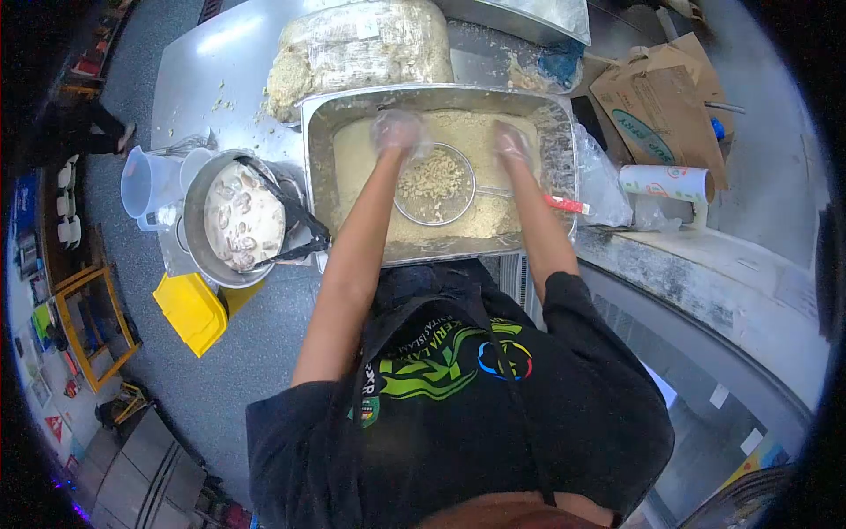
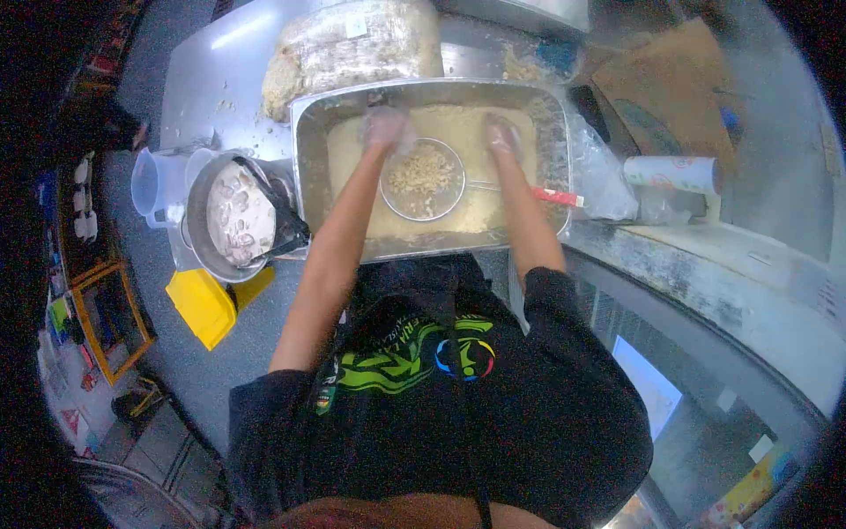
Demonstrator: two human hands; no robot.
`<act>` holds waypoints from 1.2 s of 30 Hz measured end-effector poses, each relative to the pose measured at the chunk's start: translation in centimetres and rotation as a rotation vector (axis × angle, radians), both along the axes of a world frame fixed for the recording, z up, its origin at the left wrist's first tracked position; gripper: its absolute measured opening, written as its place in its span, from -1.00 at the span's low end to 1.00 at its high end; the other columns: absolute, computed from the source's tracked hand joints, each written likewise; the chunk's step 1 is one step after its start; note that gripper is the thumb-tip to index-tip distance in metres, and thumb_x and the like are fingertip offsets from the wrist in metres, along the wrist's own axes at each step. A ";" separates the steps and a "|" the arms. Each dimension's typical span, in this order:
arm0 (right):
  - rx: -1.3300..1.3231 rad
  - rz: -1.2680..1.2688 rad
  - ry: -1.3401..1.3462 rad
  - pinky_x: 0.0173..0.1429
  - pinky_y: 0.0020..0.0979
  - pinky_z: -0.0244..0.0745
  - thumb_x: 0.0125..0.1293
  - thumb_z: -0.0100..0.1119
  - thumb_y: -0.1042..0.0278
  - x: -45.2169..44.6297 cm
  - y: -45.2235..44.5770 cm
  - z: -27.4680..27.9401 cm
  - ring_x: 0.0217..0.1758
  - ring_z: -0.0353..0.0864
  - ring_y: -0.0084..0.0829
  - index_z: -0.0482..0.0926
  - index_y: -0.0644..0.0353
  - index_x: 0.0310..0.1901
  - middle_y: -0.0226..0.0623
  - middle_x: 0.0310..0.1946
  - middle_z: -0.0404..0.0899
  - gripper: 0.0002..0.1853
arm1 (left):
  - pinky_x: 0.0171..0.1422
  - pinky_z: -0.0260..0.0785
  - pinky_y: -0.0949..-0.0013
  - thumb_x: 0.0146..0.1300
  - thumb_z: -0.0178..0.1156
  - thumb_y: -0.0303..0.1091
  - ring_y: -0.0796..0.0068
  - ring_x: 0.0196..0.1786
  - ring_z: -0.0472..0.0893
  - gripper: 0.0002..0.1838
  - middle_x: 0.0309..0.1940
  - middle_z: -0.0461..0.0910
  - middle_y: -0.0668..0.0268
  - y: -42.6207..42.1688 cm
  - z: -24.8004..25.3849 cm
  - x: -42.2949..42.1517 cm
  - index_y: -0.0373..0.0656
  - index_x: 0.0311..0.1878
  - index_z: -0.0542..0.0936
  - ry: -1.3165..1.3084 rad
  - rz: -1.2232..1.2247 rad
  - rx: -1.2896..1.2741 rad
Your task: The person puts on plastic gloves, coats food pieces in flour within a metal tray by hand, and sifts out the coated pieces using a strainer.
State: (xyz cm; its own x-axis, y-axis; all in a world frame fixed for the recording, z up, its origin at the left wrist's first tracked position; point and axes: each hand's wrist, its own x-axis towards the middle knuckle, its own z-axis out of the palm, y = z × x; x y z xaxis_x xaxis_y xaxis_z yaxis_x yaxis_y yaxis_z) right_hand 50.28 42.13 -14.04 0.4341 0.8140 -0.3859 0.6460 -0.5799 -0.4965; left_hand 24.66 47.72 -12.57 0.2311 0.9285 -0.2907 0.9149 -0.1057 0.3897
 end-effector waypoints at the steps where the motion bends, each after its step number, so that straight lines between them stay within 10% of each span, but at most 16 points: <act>1: -0.050 0.053 0.021 0.01 -0.27 0.26 0.19 -0.26 -0.17 -1.5 0.5 1.0 0.04 0.36 -0.20 0.39 0.29 -0.01 -0.07 -0.04 0.41 -0.37 | -0.07 0.32 0.12 0.07 -0.10 -0.18 0.10 -0.19 0.51 -0.64 -0.24 0.51 0.01 0.5 -2.6 1.4 -0.22 -0.23 0.54 -0.041 -0.054 0.034; 3: 0.003 -0.066 0.182 0.00 -0.27 0.26 0.21 -0.26 -0.12 -4.2 1.6 0.5 0.01 0.36 -0.23 0.39 0.27 -0.01 -0.10 -0.06 0.41 -0.41 | -0.04 0.31 0.10 0.09 -0.13 -0.20 0.07 -0.16 0.51 -0.63 -0.23 0.50 -0.01 1.6 -10.3 4.6 -0.24 -0.19 0.53 -0.122 -0.163 0.101; 7: 0.103 -0.300 0.501 -0.01 -0.25 0.26 0.25 -0.25 -0.02 -7.8 3.0 -0.8 -0.06 0.37 -0.28 0.38 0.25 0.01 -0.16 -0.09 0.41 -0.49 | -0.01 0.28 0.08 0.15 -0.18 -0.20 0.04 -0.12 0.48 -0.60 -0.18 0.47 -0.06 -1.5 -1.5 6.5 -0.29 -0.12 0.47 -0.113 -0.154 0.021; 15: 0.722 0.434 0.419 -0.06 -0.36 0.33 0.21 -0.17 0.32 -8.8 -4.4 5.5 -0.13 0.39 -0.43 0.45 0.19 -0.07 -0.23 -0.16 0.45 -0.70 | 0.04 0.22 0.09 0.11 -0.07 -0.13 -0.03 -0.08 0.41 -0.61 -0.18 0.44 -0.06 -8.1 9.0 1.8 -0.26 -0.17 0.46 -0.535 -0.012 0.459; 21: -0.007 0.329 0.515 -0.04 -0.38 0.30 0.25 -0.20 0.16 -1.4 -1.8 1.5 -0.05 0.36 -0.51 0.37 0.15 0.02 -0.29 0.01 0.37 -0.63 | -0.08 0.32 0.17 -0.02 0.00 -0.20 0.03 -0.22 0.48 -0.66 -0.33 0.51 -0.02 -5.8 4.5 -2.6 -0.18 -0.19 0.49 -0.120 0.292 -0.032; 24: -0.194 0.071 0.550 -0.08 -0.40 0.30 0.22 -0.17 0.08 -3.5 0.3 0.3 -0.07 0.35 -0.54 0.38 0.15 -0.01 -0.32 0.01 0.37 -0.59 | -0.11 0.32 0.17 -0.02 -0.02 -0.23 0.06 -0.24 0.49 -0.68 -0.35 0.51 -0.01 -2.2 -5.9 -1.9 -0.20 -0.23 0.50 -0.243 -0.320 0.446; 30: 0.190 0.040 0.667 0.04 -0.45 0.22 0.15 -0.06 -0.04 -8.8 2.3 -3.1 0.07 0.24 -0.52 0.34 0.16 0.03 -0.38 0.05 0.30 -0.49 | 0.08 0.17 0.12 0.20 -0.23 -0.04 -0.01 -0.04 0.38 -0.52 -0.12 0.43 -0.04 -1.0 4.9 2.7 -0.26 -0.13 0.46 -0.215 -0.126 -0.141; 33: 0.414 0.111 1.178 0.15 -0.48 0.15 0.15 0.00 0.04 -9.1 -2.0 3.5 0.13 0.19 -0.52 0.24 0.19 0.10 -0.31 0.13 0.21 -0.45 | 0.08 0.17 0.11 0.22 -0.26 -0.01 0.02 -0.05 0.41 -0.51 -0.12 0.44 -0.01 -4.8 5.7 1.1 -0.22 -0.10 0.45 -0.408 0.041 0.270; 36: 0.123 0.583 0.984 0.23 -0.48 0.06 0.15 0.03 0.18 -6.6 -2.8 8.9 0.17 0.14 -0.49 0.12 0.21 0.16 -0.25 0.19 0.10 -0.42 | 0.03 0.19 0.09 0.22 -0.26 -0.01 -0.01 -0.08 0.42 -0.50 -0.16 0.45 -0.05 -8.7 10.5 -1.6 -0.25 -0.11 0.45 -0.351 0.066 0.173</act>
